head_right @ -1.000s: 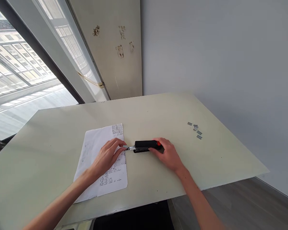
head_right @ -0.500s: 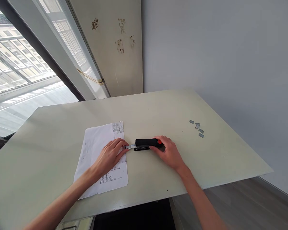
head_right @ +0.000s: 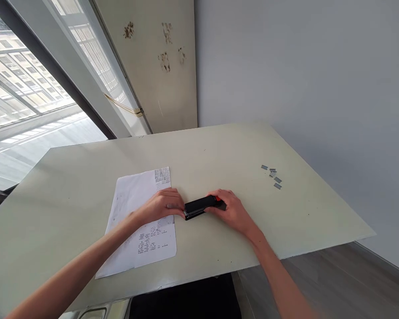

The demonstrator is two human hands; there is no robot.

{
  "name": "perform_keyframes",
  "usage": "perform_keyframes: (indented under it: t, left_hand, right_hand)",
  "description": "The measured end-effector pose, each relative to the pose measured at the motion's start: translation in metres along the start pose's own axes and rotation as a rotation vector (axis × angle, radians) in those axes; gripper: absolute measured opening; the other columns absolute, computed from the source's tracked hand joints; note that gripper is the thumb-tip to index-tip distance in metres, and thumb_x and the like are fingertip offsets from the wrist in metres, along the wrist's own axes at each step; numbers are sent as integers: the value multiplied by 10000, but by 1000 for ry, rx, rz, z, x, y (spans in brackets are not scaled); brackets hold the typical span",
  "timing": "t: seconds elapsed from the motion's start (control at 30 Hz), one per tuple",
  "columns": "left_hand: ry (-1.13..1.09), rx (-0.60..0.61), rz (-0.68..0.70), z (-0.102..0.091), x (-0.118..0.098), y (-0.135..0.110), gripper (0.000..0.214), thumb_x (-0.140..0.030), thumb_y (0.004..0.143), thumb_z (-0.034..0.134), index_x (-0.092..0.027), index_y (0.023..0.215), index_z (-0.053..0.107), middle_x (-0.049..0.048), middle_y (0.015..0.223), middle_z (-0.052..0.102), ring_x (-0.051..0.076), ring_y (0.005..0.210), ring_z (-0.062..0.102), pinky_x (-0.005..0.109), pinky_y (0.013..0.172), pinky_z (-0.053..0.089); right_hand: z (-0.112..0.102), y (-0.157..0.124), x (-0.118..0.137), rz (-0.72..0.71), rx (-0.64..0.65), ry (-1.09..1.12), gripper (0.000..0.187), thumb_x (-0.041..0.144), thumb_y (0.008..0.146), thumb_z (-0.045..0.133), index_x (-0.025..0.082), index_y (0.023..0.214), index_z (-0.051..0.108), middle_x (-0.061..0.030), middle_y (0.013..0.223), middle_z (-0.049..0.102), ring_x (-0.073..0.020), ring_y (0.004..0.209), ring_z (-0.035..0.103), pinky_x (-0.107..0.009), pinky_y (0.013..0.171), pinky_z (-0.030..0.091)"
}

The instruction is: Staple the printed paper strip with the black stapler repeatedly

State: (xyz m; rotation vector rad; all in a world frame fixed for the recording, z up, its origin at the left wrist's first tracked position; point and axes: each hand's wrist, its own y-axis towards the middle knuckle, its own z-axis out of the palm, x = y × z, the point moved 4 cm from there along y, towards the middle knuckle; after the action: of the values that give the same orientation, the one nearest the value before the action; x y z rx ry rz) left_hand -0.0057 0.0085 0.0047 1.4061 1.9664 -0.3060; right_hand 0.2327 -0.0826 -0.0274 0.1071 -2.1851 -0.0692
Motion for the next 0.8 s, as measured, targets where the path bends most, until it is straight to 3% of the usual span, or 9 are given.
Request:
perform_keyframes:
  t: [0.2,0.43,0.8]
  left_hand:
    - [77,30,-5,7,9,19,384,-603,929,695,-223,878,709,-1,774,647,166,721,587,304,699,445]
    - [88,9,-18,13,14,16,445,-642,957,630,-212,865,696,16,779,638,172,729,559,306,697,428]
    - [39,-70,-115,12,11,7,405,-615,933,690,-211,910,701,15,784,658,178,761,591,313,724,467]
  right_hand:
    - [1,1,-3,-6,6,22,313,573,946,671,321,1131,689,-32,1081,753,-272,1022,637,-393,869,542]
    - [1,0,-2,-26,3,34,288,557,972,648,313,1124,663,-25,1044,733,-255,962,628,-382,858,516]
    - [0,-1,-1,42,19,82,313,584,949,668,323,1121,669,-23,1059,728,-257,967,620,-361,792,496]
